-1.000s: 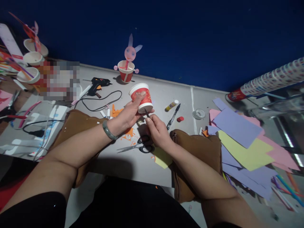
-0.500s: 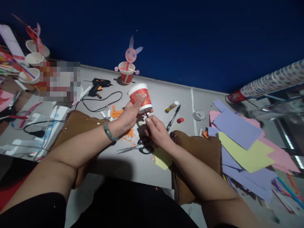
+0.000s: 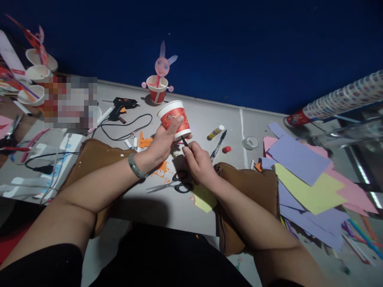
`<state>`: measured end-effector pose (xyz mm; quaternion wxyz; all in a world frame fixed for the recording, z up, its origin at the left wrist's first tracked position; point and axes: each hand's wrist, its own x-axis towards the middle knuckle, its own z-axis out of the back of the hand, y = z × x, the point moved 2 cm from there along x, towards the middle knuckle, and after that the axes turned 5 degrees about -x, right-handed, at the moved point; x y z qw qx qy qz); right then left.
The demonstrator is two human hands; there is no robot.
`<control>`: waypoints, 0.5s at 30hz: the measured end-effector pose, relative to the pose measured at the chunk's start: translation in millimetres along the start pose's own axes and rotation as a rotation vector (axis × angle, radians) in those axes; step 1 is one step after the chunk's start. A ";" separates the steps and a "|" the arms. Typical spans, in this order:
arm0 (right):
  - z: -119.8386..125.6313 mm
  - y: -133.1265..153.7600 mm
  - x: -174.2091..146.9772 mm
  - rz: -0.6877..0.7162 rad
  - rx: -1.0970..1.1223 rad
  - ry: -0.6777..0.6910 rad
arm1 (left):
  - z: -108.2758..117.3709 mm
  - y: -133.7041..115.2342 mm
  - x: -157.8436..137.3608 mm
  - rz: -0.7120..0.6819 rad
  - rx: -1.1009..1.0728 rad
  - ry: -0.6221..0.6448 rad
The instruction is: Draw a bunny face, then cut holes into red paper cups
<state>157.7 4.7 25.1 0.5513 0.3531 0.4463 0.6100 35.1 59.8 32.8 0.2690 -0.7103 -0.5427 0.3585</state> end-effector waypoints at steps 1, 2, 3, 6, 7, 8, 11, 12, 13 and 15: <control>-0.8 0.4 0.2 -0.047 0.093 0.069 | -0.2 -0.5 -0.6 0.000 0.004 -0.005; -2.4 1.1 0.2 -0.115 0.229 0.161 | -0.2 -1.0 -1.2 0.003 0.009 -0.010; -4.5 2.3 -0.1 -0.187 0.376 0.259 | -0.1 -1.5 -1.6 0.006 0.013 -0.016; -7.9 5.1 -0.6 -0.286 0.605 0.384 | 0.3 -2.6 -2.2 0.012 0.016 -0.031; -7.6 4.8 -0.2 -0.260 0.557 0.355 | 0.3 -2.7 -2.1 0.008 0.011 -0.037; -6.5 3.9 0.4 -0.210 0.454 0.294 | 0.2 -2.7 -2.0 0.004 0.006 -0.040; -0.7 1.6 1.4 -0.021 0.029 0.031 | -0.9 -2.1 -2.1 -0.016 0.006 -0.024; 0.9 1.6 1.3 0.022 -0.066 -0.035 | -1.4 -1.9 -2.4 -0.025 0.012 -0.015; 1.8 1.8 1.3 0.040 -0.100 -0.055 | -1.7 -1.7 -2.7 -0.033 0.019 -0.011; 0.8 2.1 1.9 -0.015 0.015 0.053 | -1.5 -1.5 -3.4 -0.041 0.030 -0.015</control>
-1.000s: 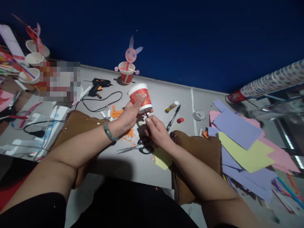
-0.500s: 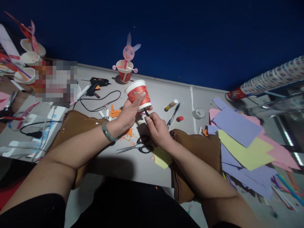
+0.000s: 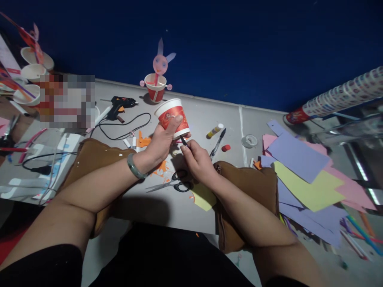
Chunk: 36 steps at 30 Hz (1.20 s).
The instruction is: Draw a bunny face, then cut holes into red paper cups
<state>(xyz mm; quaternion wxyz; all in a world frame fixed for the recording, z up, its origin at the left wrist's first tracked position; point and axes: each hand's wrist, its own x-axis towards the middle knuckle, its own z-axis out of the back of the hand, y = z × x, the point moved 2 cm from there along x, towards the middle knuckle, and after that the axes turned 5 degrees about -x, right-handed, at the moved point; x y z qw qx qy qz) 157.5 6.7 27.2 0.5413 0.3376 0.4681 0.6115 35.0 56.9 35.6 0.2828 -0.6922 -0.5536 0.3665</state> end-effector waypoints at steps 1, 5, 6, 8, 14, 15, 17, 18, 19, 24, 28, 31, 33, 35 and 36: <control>-1.5 0.2 0.3 -0.058 0.119 0.098 | 0.3 0.1 -0.3 0.002 0.003 -0.003; -3.7 1.3 1.0 -0.170 0.340 0.272 | 1.2 0.5 -0.6 0.018 0.003 -0.010; -2.2 0.9 1.5 -0.121 0.249 0.211 | 1.2 0.6 -0.6 0.022 0.003 -0.012; 1.6 -0.4 1.5 0.002 -0.031 0.037 | 0.8 1.1 -0.9 0.030 -0.003 -0.011; 4.1 -2.2 0.5 0.044 -0.168 -0.034 | -1.5 -0.1 -1.0 0.036 -0.046 -0.005; 3.3 -1.2 1.0 0.010 -0.033 0.044 | -1.9 -1.8 -1.0 0.048 -0.054 -0.013; 1.6 1.6 1.7 -0.085 0.260 0.198 | -2.8 -6.8 -1.0 0.075 -0.079 -0.013; 1.3 3.2 1.8 -0.134 0.383 0.255 | -3.4 -9.9 -1.1 0.086 -0.095 0.001; 1.3 4.7 1.8 -0.174 0.480 0.293 | -4.0 -13.0 -1.3 0.096 -0.111 0.028; 3.1 9.1 1.8 -0.248 0.719 0.359 | -5.2 -19.3 -1.7 0.149 -0.176 0.154; 2.2 7.5 3.2 -0.260 0.742 0.359 | -5.0 -14.1 -0.4 0.206 -0.181 0.120; 2.5 3.8 4.5 -0.175 0.614 0.253 | -3.9 -10.9 1.5 0.209 -0.169 0.074; 5.0 1.3 4.5 -0.066 0.395 0.114 | -2.3 -9.2 3.0 0.188 -0.171 0.074; 8.2 -0.4 3.5 0.046 0.077 -0.037 | -0.2 -6.9 4.5 0.170 -0.173 0.093; 9.5 -1.1 2.7 0.087 -0.090 -0.097 | 0.8 -5.5 5.2 0.165 -0.170 0.106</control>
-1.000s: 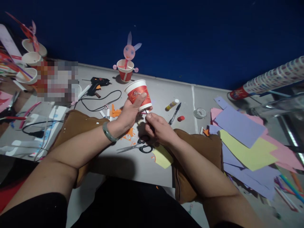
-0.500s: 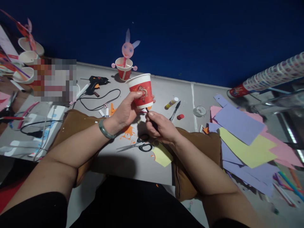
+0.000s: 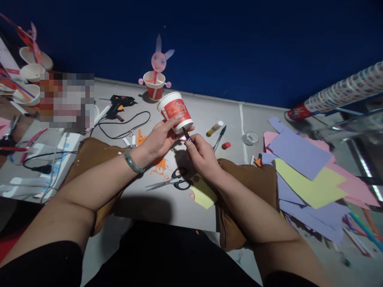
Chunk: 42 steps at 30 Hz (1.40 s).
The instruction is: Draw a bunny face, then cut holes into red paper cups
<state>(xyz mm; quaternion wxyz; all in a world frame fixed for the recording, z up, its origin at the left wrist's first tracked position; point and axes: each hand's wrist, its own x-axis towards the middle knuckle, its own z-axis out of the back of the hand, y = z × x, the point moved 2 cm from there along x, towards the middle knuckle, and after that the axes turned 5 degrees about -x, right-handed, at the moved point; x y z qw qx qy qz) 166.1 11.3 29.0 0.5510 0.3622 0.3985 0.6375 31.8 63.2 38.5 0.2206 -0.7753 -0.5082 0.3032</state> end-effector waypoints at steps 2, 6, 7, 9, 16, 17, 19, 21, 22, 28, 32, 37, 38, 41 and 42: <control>1.3 -1.9 -1.7 0.046 -0.280 -0.081 | 2.5 2.3 1.2 -0.007 0.010 0.020; 2.2 -5.1 -4.2 0.043 -0.540 -0.171 | 5.7 5.9 2.5 -0.027 0.029 0.028; 2.7 -5.1 -4.2 0.043 -0.556 -0.169 | 6.1 6.4 2.6 -0.029 0.034 0.022; 4.1 -4.6 -3.2 0.045 -0.539 -0.105 | 6.6 6.9 2.9 -0.033 0.040 0.005; 6.8 -3.5 -1.3 0.049 -0.560 -0.040 | 3.6 6.3 1.3 -0.018 0.039 -0.018; 5.5 -4.1 -2.0 0.049 -0.599 -0.066 | 2.6 6.1 0.8 -0.021 0.030 -0.012; 2.4 -4.8 -3.7 0.053 -0.690 -0.105 | 1.1 5.6 -0.2 -0.027 0.010 -0.016; -0.1 -4.5 -5.2 0.057 -0.819 -0.121 | 0.6 5.4 -0.8 -0.015 0.003 -0.041; -0.8 -3.8 -5.9 0.061 -0.896 -0.121 | 0.7 5.6 -0.9 0.001 0.006 -0.054; -1.5 2.9 -9.0 0.133 -1.209 -0.079 | 3.1 8.0 -0.2 0.060 -0.003 -0.036; -2.4 3.2 -9.6 0.120 -1.214 -0.052 | 3.7 9.4 -1.0 0.041 -0.006 -0.017; 0.8 3.1 -7.0 0.060 -0.998 -0.015 | 2.4 8.9 -1.7 0.020 0.012 -0.027; 2.2 3.1 -6.0 0.047 -0.910 -0.004 | 2.2 8.6 -1.5 0.014 0.009 -0.029; 6.6 3.0 -2.4 0.030 -0.554 0.010 | 2.7 7.9 -0.7 -0.001 0.003 -0.028; 7.6 2.9 -1.3 0.021 -0.413 0.016 | 3.1 7.9 -0.4 -0.003 0.006 -0.024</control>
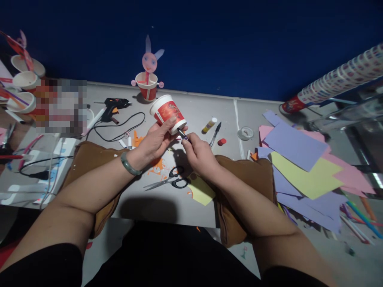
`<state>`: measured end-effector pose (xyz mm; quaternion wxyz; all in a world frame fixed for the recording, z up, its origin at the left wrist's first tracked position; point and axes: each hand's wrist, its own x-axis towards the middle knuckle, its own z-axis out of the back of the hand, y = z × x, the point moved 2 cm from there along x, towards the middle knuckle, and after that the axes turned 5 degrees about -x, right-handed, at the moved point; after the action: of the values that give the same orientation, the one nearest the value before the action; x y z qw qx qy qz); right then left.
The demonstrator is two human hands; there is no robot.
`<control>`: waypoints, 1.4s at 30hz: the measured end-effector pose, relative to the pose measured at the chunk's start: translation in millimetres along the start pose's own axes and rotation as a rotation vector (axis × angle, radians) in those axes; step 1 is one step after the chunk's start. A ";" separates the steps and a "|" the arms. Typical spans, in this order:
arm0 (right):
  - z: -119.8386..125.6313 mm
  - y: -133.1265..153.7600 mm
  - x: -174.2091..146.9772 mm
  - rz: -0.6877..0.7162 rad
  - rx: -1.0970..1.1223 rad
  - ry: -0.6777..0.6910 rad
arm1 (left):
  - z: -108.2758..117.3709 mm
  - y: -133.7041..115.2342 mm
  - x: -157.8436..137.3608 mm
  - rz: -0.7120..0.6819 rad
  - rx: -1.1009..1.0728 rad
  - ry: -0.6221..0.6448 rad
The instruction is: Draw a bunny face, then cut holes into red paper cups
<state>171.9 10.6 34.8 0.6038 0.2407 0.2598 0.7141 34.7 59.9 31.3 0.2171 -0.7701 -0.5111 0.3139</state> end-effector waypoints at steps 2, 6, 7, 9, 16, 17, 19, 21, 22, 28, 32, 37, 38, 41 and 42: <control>0.5 -0.9 2.0 -0.043 0.326 0.054 | 1.0 -0.1 0.7 -0.002 0.002 0.014; -1.9 0.6 3.3 -0.241 1.016 0.354 | 1.8 -1.1 1.5 -0.016 -0.007 0.049; -1.7 1.3 3.4 -0.270 1.106 0.414 | 1.7 -1.5 1.4 -0.018 -0.001 0.048; -0.8 1.5 4.1 -0.281 1.142 0.457 | 1.3 -2.1 1.3 -0.022 0.022 0.035; 2.7 -1.5 1.4 -0.020 0.087 -0.034 | 0.0 -0.5 1.7 -0.028 0.037 0.051; 2.2 -0.9 -0.2 -0.017 -0.044 -0.063 | -0.3 -0.3 1.6 -0.030 0.029 0.046; 1.7 -0.2 -2.1 -0.033 -0.152 -0.086 | -1.3 -0.6 1.0 -0.022 0.024 0.022; 2.2 0.2 -1.7 -0.032 -0.023 -0.059 | -2.4 -1.3 0.0 -0.003 0.032 -0.002; 2.6 0.1 -0.6 -0.037 0.128 -0.012 | -2.8 -1.9 -0.6 0.004 0.040 -0.009; 5.6 3.1 3.7 -0.246 1.139 0.506 | -3.5 -5.5 -3.4 -0.007 0.042 0.022; 5.2 3.4 4.0 -0.217 1.083 0.446 | -3.8 -5.1 -3.4 -0.010 0.010 0.043; 3.9 0.9 1.0 -0.044 0.212 0.000 | -2.2 -2.3 -0.7 0.016 0.019 0.023; 3.6 1.0 -0.1 -0.037 0.075 -0.050 | -1.8 -2.0 -0.4 0.019 0.021 0.021; 3.6 1.3 -1.3 -0.050 0.047 -0.058 | -1.5 -2.0 -0.8 0.019 0.014 0.032; 3.9 1.5 -0.7 -0.060 0.176 -0.009 | -1.7 -2.4 -1.3 0.017 0.011 0.034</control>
<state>173.5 10.0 38.7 0.6025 0.2881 0.3259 0.6692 34.0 59.6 34.4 0.2271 -0.7785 -0.4990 0.3055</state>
